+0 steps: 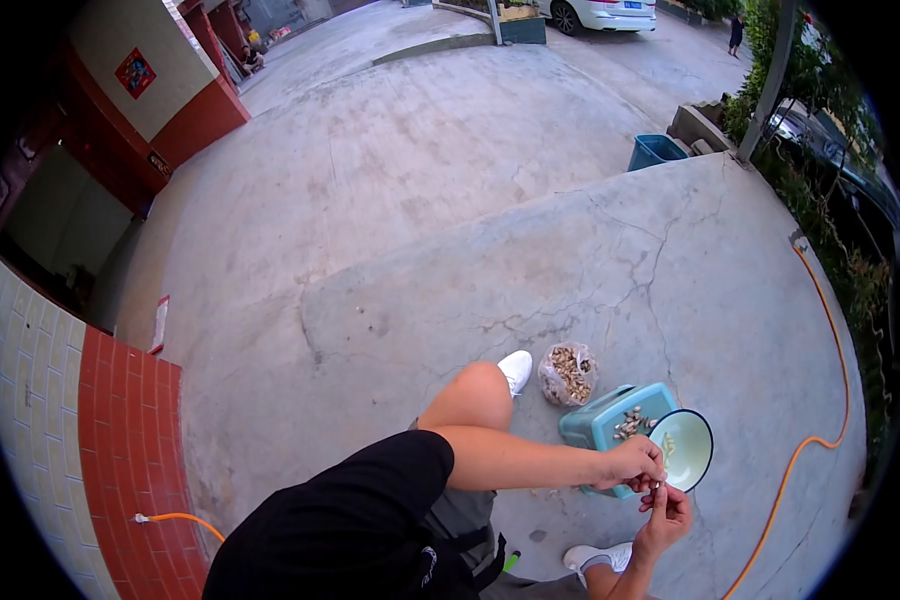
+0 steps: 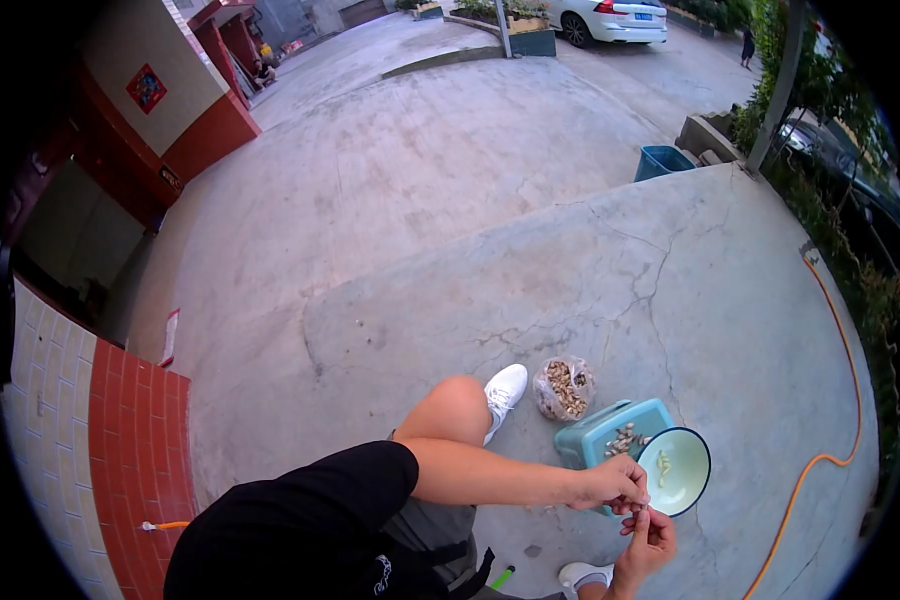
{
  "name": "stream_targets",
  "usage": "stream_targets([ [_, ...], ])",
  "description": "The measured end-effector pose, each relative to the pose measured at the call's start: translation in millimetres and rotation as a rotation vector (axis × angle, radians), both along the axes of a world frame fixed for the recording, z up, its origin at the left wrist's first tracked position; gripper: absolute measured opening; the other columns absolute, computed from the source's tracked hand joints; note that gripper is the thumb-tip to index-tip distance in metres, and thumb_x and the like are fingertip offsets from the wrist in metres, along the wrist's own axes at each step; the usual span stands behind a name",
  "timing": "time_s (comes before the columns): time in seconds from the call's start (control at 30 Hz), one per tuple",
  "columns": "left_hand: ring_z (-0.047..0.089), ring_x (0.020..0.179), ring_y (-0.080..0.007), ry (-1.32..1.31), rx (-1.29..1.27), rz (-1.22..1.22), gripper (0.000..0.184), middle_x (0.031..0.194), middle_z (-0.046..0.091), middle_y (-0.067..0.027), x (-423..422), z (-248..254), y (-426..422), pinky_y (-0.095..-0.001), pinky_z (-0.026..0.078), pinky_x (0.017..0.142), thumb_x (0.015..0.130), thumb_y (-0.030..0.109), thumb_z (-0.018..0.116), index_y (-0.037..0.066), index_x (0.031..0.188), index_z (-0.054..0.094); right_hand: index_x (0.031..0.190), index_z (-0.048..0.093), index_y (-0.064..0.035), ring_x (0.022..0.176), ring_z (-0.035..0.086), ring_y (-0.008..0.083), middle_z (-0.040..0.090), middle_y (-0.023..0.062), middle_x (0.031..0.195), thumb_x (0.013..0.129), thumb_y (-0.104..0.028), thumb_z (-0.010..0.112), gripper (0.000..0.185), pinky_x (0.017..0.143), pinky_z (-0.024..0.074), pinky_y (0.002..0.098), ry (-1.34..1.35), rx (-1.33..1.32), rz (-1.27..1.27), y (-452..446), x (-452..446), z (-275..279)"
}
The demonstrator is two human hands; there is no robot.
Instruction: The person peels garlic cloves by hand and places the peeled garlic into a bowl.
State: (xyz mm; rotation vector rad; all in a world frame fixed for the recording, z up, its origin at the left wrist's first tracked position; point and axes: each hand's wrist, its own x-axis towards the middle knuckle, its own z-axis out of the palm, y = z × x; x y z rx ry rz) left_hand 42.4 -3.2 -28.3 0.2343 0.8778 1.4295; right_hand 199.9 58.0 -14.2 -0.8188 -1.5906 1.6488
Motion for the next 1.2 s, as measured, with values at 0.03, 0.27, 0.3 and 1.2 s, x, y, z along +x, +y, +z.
stream_targets([
  [0.03, 0.058, 0.055, -0.0109, -0.006, 0.022, -0.013, 0.012, 0.068, 0.063, -0.0044, -0.3, -1.4, -0.3, -0.0244, 0.045, 0.05, 0.086, 0.006, 0.068, 0.004, 0.077, 0.06, 0.095, 0.063, 0.0012, 0.061, 0.06, 0.0123, 0.067, 0.0091, 0.082, 0.095, -0.006, 0.064, 0.008, 0.052, 0.0453, 0.022, -0.013, 0.054, 0.008, -0.5, -0.1, -0.4],
  [0.27, 0.061, 0.058, -0.0097, 0.201, 0.168, 0.006, 0.011, 0.069, 0.063, -0.003, -4.4, 20.4, -1.8, -0.0232, 0.047, 0.053, 0.086, 0.009, 0.069, 0.004, 0.08, 0.062, 0.096, 0.063, 0.0014, 0.064, 0.06, 0.0124, 0.068, 0.009, 0.082, 0.095, -0.007, 0.064, 0.009, 0.054, 0.0455, 0.0226, 0.028, -0.1, -0.005, 4.9, 0.6, 2.4],
  [0.3, 0.061, 0.058, -0.0097, 0.2, 0.168, 0.006, 0.011, 0.069, 0.063, -0.003, -4.4, 19.8, -1.2, -0.0232, 0.047, 0.053, 0.086, 0.009, 0.069, 0.004, 0.08, 0.062, 0.096, 0.063, 0.0013, 0.064, 0.06, 0.0124, 0.067, 0.0088, 0.082, 0.095, -0.008, 0.064, 0.009, 0.055, 0.0453, 0.0227, 0.026, -0.143, -0.009, 4.7, 0.3, 5.3],
  [1.2, 0.065, 0.057, -0.0144, 0.062, 0.123, -0.219, 0.009, 0.072, 0.068, -0.0097, -13.4, 33.3, -6.3, -0.0255, 0.05, 0.051, 0.085, 0.006, 0.07, 0.0, 0.081, 0.065, 0.089, 0.063, 0.0031, 0.053, 0.062, 0.0175, 0.067, 0.0146, 0.075, 0.087, -0.003, 0.069, 0.009, 0.044, 0.047, 0.0238, 0.13, -0.329, 0.12, 23.7, 19.5, 10.1],
])
